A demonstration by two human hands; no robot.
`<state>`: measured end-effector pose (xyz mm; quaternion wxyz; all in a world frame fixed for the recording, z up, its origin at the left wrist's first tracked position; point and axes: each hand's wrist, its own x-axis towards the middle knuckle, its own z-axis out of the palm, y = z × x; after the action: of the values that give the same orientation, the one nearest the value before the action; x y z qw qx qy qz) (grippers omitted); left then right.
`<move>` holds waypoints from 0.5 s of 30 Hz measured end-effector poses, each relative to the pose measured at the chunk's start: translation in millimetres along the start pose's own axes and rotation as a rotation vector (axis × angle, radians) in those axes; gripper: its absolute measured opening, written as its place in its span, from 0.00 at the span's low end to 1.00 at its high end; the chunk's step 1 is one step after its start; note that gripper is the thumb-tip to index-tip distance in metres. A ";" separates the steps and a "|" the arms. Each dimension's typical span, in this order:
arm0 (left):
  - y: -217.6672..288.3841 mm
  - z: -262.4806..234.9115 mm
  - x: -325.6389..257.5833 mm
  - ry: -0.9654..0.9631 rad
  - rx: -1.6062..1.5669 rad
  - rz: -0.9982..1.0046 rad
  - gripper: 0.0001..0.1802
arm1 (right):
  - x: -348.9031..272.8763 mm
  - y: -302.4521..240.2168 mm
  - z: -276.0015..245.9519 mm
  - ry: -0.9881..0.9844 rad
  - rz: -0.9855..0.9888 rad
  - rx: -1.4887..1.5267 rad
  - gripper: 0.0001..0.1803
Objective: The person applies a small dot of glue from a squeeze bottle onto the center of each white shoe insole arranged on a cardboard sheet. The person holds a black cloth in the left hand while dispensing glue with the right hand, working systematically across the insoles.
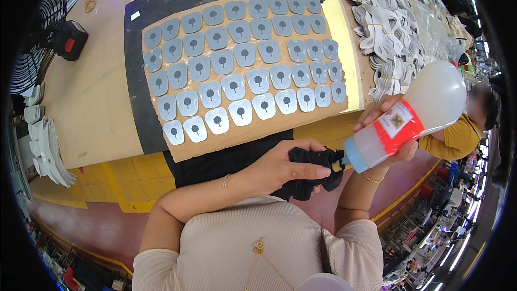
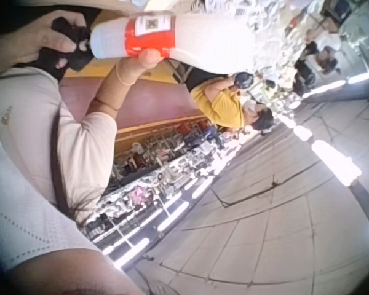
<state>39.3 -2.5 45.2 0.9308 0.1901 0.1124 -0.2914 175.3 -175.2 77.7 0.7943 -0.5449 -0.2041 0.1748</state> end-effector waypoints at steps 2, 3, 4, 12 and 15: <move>0.4 0.1 -5.3 -0.024 0.099 0.035 0.15 | 2.2 -4.4 -14.8 0.037 -0.087 0.009 0.43; 1.1 -0.1 -8.1 -0.035 0.149 0.053 0.14 | 3.5 -5.8 -22.3 0.072 -0.135 0.017 0.43; 3.1 1.0 -10.4 -0.058 0.371 0.133 0.12 | 3.0 -7.2 -27.4 0.268 -0.195 0.040 0.40; 3.1 6.8 -10.4 -0.409 1.123 0.327 0.14 | 34.2 -3.3 -25.2 0.536 -0.725 -0.279 0.46; -11.8 -10.6 0.5 -0.290 1.365 0.318 0.14 | 43.6 -33.5 -38.4 0.542 -0.920 -0.387 0.45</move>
<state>31.8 -7.2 32.1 0.6409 0.7035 -0.2491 -0.1796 234.2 -195.5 102.5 0.6983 -0.5608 -0.2376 -0.3761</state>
